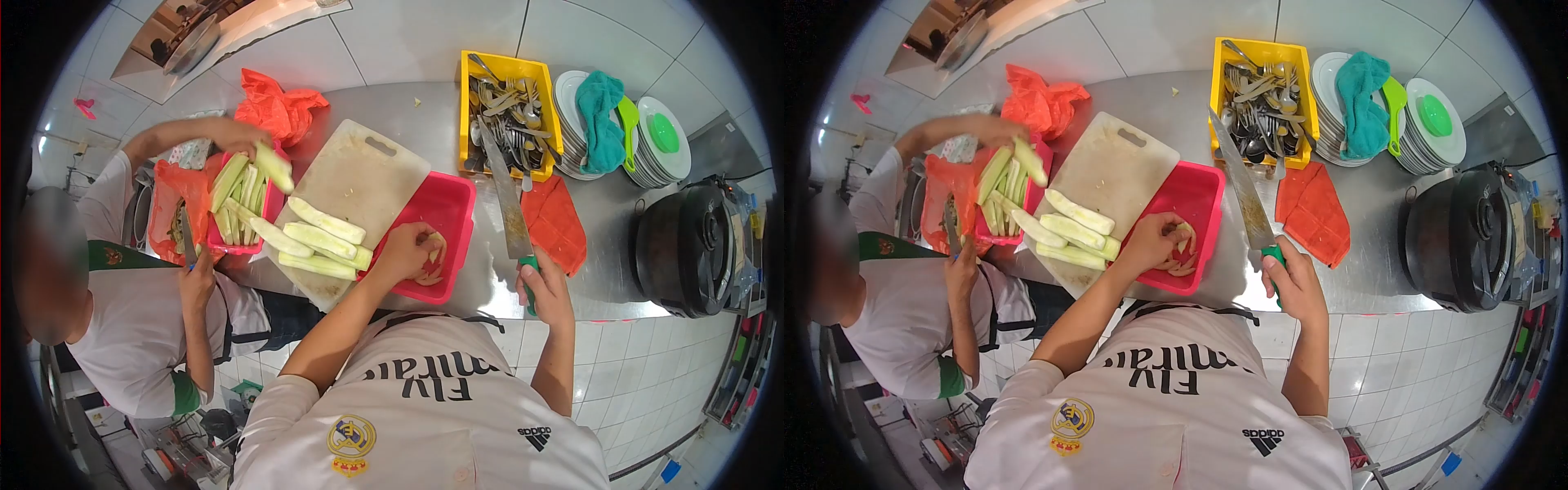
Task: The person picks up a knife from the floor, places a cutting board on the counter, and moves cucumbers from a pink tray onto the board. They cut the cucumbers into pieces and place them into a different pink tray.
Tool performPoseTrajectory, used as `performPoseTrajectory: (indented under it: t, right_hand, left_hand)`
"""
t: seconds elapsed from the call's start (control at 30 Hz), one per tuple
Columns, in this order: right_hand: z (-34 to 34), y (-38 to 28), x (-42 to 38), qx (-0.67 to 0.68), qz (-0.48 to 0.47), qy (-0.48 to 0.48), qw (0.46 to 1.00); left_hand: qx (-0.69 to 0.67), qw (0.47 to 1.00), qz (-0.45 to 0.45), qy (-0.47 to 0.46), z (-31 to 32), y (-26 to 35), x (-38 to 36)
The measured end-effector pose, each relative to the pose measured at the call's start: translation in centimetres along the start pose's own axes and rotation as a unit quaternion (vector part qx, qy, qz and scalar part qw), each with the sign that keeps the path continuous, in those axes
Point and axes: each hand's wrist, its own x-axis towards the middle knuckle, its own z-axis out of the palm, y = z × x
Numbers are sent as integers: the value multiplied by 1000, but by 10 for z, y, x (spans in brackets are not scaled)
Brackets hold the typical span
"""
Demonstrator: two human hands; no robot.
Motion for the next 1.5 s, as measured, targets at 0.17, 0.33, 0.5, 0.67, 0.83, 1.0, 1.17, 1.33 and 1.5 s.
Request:
performPoseTrajectory:
  t: [0.17,0.33,0.5,0.67,0.83,1.0,1.17,1.33,1.5]
  right_hand:
    - [-5,3,3,0,5,-6,1000]
    - [-7,0,8,-26,17,-29,999]
    - [-7,6,12,0,30,-47,998]
    - [-8,10,19,-17,25,-63,998]
    - [-6,9,26,-26,28,-73,997]
    - [-7,3,35,-73,16,-85,994]
    - [3,-11,40,-155,26,-79,984]
    - [39,-30,53,-264,21,-62,962]
    - [89,-53,68,-360,-42,-60,930]
  left_hand:
    - [21,999,-24,27,-8,22,-7]
    - [-75,996,-42,16,4,-1,1]
    - [78,987,95,99,20,-13,3]
    - [57,998,10,31,10,10,-3]
    - [127,980,139,71,16,11,-14]
    - [132,983,105,73,-35,73,-43]
    - [283,936,148,149,-161,62,-49]
    - [374,924,67,48,-187,9,-23]
    - [330,929,120,120,-165,-1,8]
